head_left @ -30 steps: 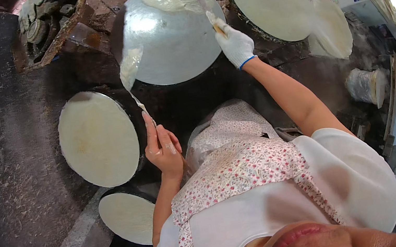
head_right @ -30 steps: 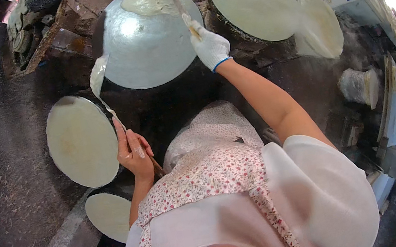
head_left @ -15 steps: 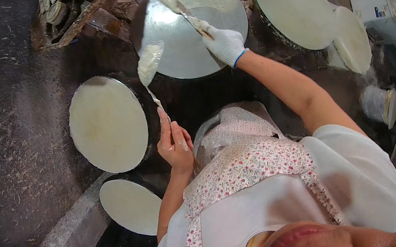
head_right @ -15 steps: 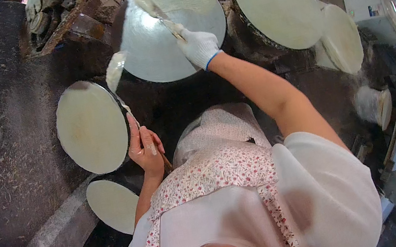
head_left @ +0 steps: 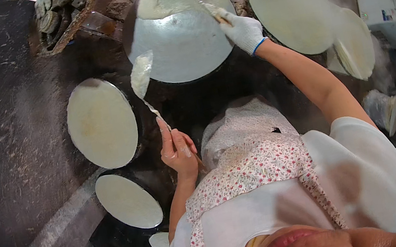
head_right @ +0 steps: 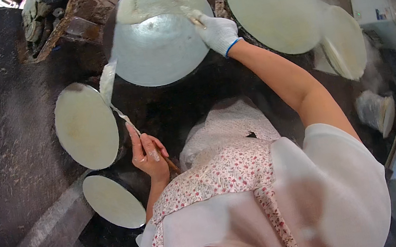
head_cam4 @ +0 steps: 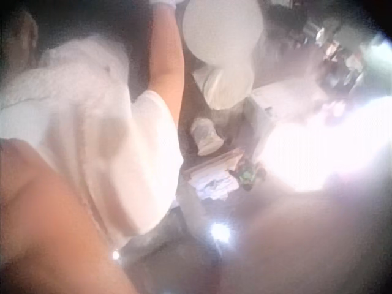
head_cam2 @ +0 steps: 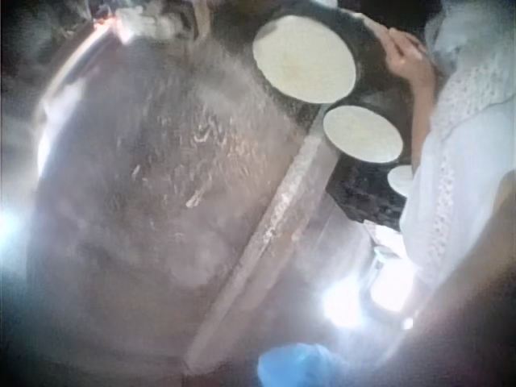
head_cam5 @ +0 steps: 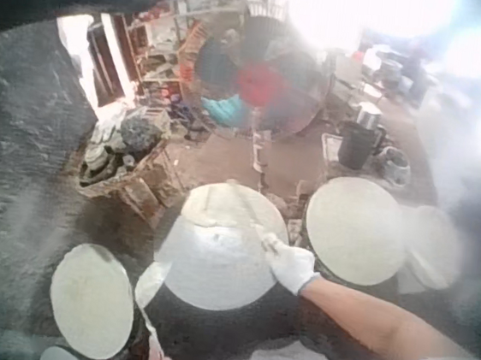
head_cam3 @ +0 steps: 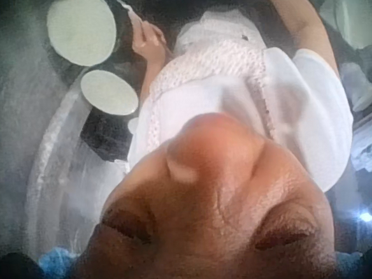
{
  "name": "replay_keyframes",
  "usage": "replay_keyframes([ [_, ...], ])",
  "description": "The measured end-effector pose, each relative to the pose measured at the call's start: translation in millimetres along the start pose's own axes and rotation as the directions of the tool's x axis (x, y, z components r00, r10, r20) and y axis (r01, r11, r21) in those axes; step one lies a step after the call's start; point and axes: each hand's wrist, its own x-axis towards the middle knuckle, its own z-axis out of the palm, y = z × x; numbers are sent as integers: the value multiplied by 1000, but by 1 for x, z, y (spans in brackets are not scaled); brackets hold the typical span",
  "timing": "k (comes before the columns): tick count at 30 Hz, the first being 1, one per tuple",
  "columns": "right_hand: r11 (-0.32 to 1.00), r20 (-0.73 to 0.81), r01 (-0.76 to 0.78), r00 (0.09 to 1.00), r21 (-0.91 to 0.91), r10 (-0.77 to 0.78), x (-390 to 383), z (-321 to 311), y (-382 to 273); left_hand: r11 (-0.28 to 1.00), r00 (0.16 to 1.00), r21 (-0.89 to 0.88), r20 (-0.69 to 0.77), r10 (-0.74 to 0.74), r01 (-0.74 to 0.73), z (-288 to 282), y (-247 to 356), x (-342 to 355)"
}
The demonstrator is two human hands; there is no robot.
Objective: The person ladles batter onto several hot round pans, spreads it into thin crepes, flips them with a spatula, and stacks the cooked crepes. The process repeats continuously across multiple pans.
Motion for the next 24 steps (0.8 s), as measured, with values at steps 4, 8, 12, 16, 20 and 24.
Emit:
replay_keyframes([
  [4, 992, 162, 116, 981, -38, -109, 9, 30, -14, 999, 999, 20, 23, 47, -47, 25, -9, -1],
  [8, 965, 216, 257, 940, 51, -262, 10, -6, -8, 999, 998, 35, -59, 16, -14, 38, -5, -20],
  [12, 984, 71, 113, 990, 140, -123, 32, -7, 19, 998, 997, 23, -53, 55, -54, 50, -15, -28],
  [16, 939, 237, 341, 910, 36, -339, 21, 18, -8, 997, 995, 70, -83, 46, -40, 66, -14, -34],
  [20, 931, 184, 205, 946, 301, -268, 26, -21, 13, 999, 984, 44, -175, 12, -5, 71, -14, -49],
  [24, 942, 266, 206, 923, 266, -277, 47, 11, 24, 997, 991, 78, -131, 29, -19, 87, -23, -42],
])
